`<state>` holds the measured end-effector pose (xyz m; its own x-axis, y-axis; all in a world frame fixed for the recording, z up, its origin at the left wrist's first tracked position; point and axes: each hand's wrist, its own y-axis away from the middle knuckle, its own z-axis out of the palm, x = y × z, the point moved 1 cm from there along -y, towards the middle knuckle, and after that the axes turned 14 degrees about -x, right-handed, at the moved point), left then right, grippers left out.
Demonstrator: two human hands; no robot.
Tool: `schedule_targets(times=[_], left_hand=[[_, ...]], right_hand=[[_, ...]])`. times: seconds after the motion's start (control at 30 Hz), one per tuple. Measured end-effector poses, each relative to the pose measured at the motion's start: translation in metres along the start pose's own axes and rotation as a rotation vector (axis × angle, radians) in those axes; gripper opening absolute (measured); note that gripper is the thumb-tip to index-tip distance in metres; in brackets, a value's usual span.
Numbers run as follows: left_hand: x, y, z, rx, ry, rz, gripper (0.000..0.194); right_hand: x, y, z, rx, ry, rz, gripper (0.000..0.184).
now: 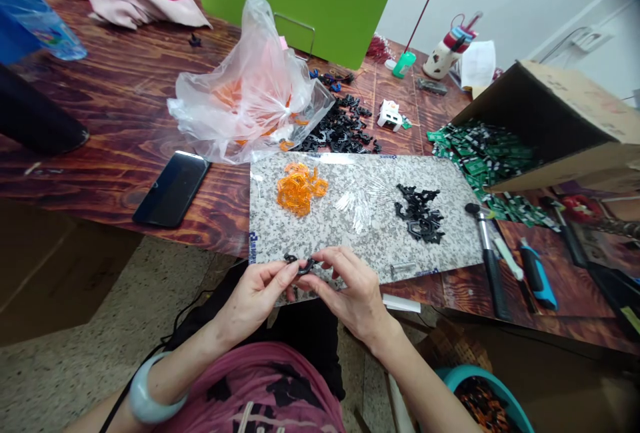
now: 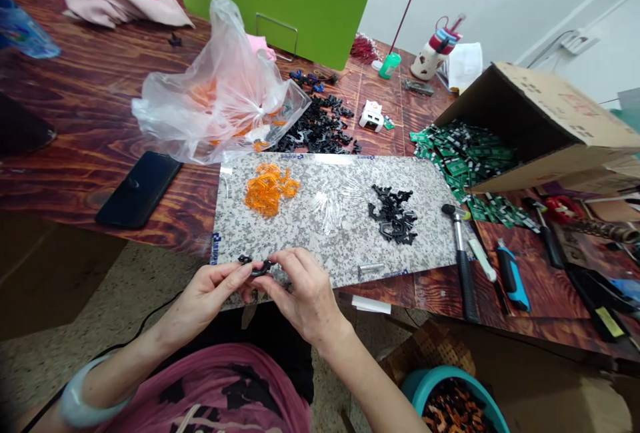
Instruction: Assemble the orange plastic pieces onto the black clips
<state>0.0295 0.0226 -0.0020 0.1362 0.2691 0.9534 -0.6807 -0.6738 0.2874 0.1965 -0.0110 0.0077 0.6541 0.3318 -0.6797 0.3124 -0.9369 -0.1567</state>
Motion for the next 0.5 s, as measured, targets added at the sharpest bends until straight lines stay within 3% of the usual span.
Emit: schedule_targets(times=[0.5], left_hand=[[-0.0060,-0.0035,-0.0006,-0.017,0.341,-0.019,0.030]], right_hand=[[-0.0016,-0.0054,0.0016,0.032,0.011,-0.015,0.019]])
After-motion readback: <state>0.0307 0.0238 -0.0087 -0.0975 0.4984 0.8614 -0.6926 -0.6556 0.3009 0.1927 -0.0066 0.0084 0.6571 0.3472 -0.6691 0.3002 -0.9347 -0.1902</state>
